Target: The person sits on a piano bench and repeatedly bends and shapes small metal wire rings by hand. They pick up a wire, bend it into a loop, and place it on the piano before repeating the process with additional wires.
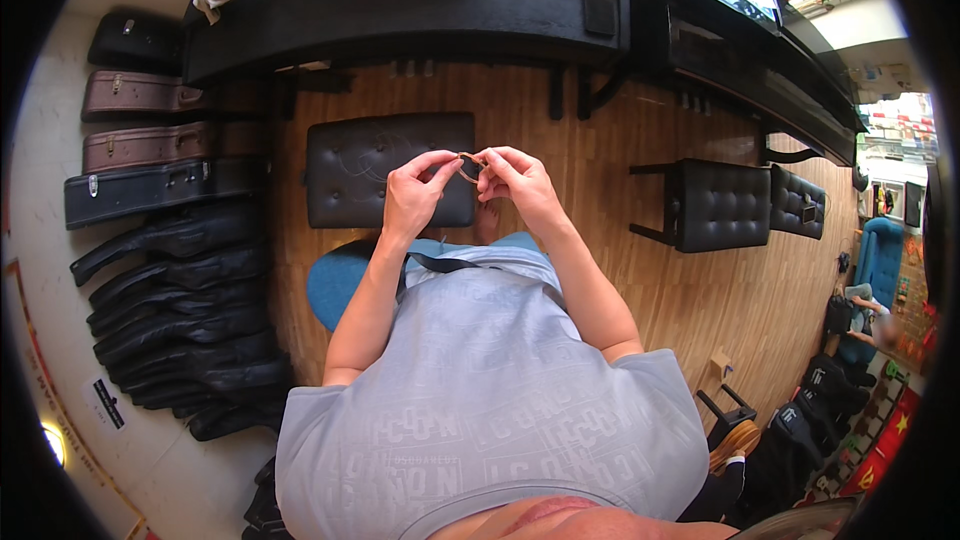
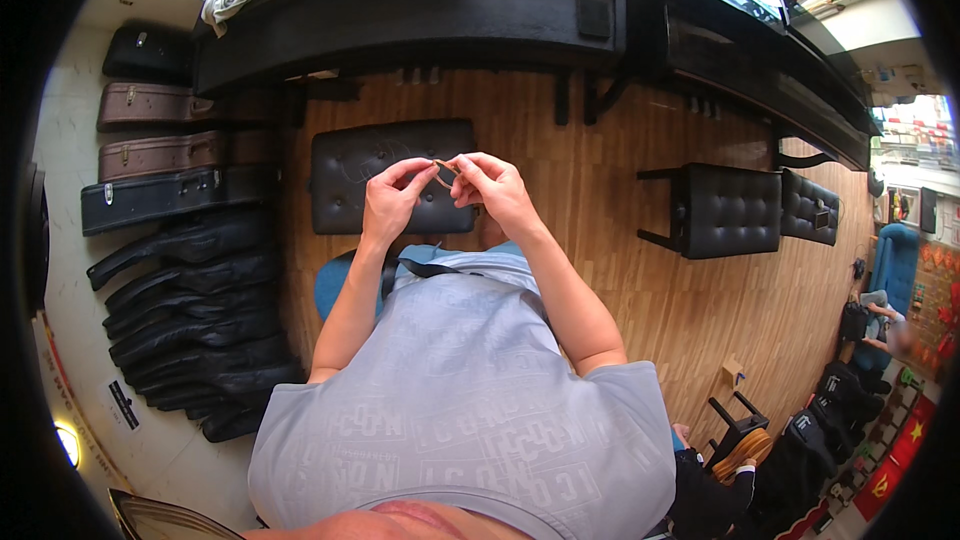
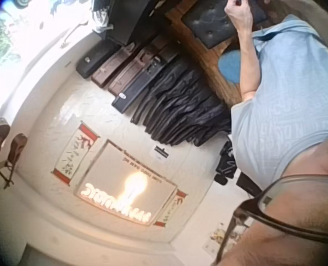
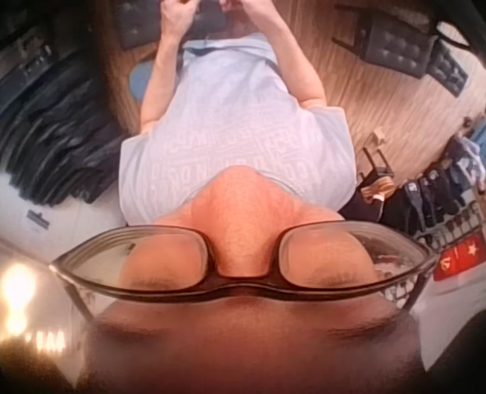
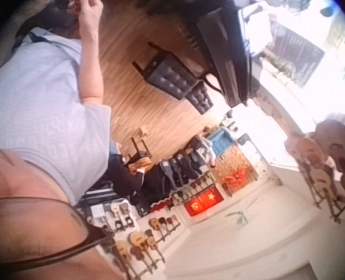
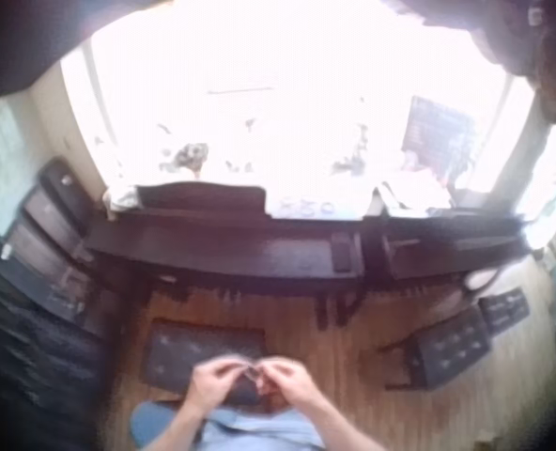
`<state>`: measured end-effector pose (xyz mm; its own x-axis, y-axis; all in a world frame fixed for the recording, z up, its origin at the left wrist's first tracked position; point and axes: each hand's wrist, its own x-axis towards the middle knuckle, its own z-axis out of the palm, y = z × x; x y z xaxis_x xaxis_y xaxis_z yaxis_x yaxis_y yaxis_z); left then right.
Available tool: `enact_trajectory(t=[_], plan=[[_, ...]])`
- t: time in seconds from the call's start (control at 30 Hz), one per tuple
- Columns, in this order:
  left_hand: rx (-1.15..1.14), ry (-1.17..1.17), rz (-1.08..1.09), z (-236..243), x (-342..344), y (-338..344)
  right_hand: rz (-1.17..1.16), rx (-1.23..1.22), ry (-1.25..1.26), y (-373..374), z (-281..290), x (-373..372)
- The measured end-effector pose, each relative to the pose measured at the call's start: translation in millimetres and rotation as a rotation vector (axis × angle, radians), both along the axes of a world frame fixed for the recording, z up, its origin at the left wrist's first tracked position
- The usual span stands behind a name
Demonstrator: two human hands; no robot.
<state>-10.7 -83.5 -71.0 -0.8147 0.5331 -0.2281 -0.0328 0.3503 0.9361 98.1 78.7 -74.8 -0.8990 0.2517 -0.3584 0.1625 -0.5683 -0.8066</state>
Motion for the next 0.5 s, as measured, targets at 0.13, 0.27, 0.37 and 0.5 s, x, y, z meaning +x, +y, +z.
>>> enact_trajectory(t=[0.13, 0.27, 0.37, 0.5], plan=[[0.107, 0.013, -0.013, -1, 0, 3, 0.143, -0.076, 0.003, 4, 0, 4], [0.130, 0.133, -0.067, 5, 1, 7, 0.229, 0.016, 0.011, 7, -3, 7], [0.164, 0.344, -0.111, 3, 1, 9, 0.266, -0.183, 0.058, 10, -11, 9], [0.166, 0.363, -0.136, 7, 2, 11, 0.302, -0.434, 0.240, 10, -21, 11]])
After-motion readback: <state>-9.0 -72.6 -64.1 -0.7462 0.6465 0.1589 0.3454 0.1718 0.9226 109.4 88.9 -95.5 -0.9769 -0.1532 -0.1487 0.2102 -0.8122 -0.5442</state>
